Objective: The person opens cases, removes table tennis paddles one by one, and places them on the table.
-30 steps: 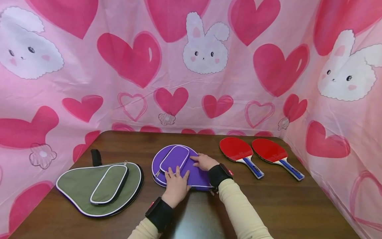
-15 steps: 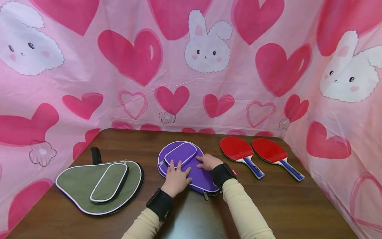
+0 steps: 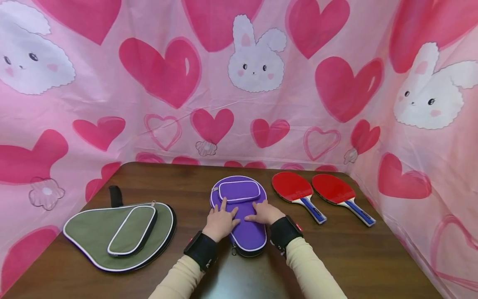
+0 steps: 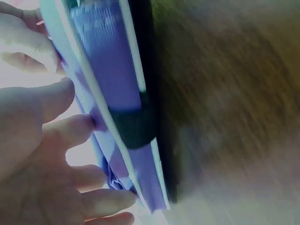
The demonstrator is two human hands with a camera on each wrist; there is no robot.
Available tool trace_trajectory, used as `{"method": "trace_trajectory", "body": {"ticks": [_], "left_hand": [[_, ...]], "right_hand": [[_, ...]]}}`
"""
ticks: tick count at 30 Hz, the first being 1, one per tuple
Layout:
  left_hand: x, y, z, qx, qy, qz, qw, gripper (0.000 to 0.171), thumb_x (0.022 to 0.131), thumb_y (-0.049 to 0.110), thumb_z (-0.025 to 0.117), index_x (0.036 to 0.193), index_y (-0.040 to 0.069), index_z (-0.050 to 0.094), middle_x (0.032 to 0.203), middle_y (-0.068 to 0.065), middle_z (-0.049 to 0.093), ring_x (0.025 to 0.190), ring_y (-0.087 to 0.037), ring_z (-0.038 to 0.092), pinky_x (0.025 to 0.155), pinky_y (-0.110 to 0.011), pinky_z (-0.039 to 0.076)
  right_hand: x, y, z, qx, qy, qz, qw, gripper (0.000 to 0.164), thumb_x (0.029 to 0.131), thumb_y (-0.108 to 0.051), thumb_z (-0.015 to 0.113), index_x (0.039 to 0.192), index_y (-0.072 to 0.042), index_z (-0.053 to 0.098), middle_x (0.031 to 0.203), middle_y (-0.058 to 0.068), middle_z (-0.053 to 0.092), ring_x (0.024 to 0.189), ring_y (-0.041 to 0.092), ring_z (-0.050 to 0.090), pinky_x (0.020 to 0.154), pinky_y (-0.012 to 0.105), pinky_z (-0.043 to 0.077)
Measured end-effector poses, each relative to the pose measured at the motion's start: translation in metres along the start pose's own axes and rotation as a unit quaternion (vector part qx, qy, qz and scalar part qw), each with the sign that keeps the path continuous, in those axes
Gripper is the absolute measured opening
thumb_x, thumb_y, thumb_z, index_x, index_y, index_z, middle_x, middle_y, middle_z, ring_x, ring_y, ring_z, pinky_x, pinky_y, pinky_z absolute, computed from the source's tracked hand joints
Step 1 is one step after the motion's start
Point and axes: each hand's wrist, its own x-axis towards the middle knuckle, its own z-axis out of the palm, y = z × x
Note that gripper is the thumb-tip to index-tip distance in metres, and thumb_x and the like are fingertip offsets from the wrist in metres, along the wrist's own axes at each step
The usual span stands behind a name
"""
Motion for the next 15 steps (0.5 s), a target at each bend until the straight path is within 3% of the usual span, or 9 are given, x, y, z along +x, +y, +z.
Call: {"method": "trace_trajectory", "body": {"ticks": [3,6,15], "left_hand": [[0.0,0.001,0.002,0.007,0.013,0.008,0.9999,0.043,0.094,0.034,0.062,0.132,0.014,0.062,0.136,-0.032,0.048,0.12,-0.05,0.049,0.097,-0.058,0.038],[-0.003,0.001,0.002,0.015,0.027,0.016,0.9994,0.042,0.094,0.031,0.062,0.132,0.014,0.062,0.132,-0.032,0.052,0.118,-0.049,0.051,0.095,-0.057,0.04],[-0.006,0.002,0.005,0.02,0.046,0.034,0.9982,0.041,0.094,0.03,0.063,0.131,0.013,0.063,0.128,-0.033,0.053,0.113,-0.049,0.054,0.088,-0.056,0.045]], "right_hand": [[-0.004,-0.003,0.008,-0.009,0.057,-0.001,0.998,0.058,0.088,-0.036,0.071,0.118,0.012,0.061,0.108,0.029,0.063,0.104,0.041,0.061,0.088,0.049,0.05],[-0.006,-0.006,0.014,-0.014,0.101,0.008,0.995,0.057,0.085,-0.037,0.074,0.108,0.014,0.064,0.094,0.025,0.066,0.092,0.038,0.065,0.08,0.046,0.054],[-0.013,0.003,0.023,0.034,0.132,0.013,0.991,0.063,0.087,-0.038,0.071,0.125,0.011,0.059,0.119,0.031,0.059,0.113,0.047,0.056,0.09,0.054,0.048]]}}
